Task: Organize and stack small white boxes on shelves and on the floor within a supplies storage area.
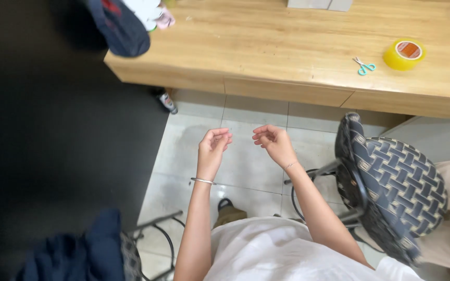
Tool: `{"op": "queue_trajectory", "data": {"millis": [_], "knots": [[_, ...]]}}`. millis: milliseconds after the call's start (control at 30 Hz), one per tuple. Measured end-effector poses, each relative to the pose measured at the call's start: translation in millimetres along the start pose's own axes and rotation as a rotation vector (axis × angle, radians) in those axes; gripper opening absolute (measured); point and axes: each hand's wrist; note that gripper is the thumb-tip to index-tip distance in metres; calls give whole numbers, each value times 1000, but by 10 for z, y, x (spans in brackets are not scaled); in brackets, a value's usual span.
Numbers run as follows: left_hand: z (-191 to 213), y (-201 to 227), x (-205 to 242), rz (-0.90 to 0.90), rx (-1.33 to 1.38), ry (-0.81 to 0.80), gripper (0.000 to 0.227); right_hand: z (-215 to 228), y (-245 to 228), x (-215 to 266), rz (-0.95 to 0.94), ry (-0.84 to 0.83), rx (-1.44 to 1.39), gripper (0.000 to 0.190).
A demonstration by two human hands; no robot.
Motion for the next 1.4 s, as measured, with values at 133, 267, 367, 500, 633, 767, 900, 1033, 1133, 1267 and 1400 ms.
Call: {"op": "queue_trajectory", "data": {"millis": [133,267,367,500,633,767,900,1033,1133,1267,1400], "knots": [[107,88,-778,36,-21,-107,24,-15,-93,-560,15,137,-88,23],[-38,107,-1392,45,-29,-199,24,205,-133,-955,2,246,-86,22],[-254,100,-1793,47,-23,-267,24,497,-190,-1244,-1,329,-112,20],[-650,184,-2382,31,6,-351,23,1063,-262,-1807,30,483,-135,21],[-1148,308,-3185,-21,-1,-376,23,1689,-471,-2554,62,555,-228,19],[-1810,544,-4029,-126,39,-389,21,2401,-743,-3371,94,661,-223,20],[-2540,785,-4782,-144,-10,-414,19,3046,-899,-4023,130,682,-239,20],[-3259,797,-5535,-177,-9,-427,18,3675,-884,-4580,159,660,-220,19],[-3714,678,-6065,-218,38,-461,20,4092,-754,-4949,140,661,-206,19],[-4194,543,-6671,-189,54,-471,26,4554,-546,-5446,129,735,-198,18],[-4675,286,-7298,-182,14,-450,37,4919,-469,-5923,136,815,-232,18]]}}
Point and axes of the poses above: each hand's wrist, its own x-axis away from the middle knuckle, its own z-axis out of the back of the hand, y = z × x, and after that the axes turned 4 degrees about -x, right-handed
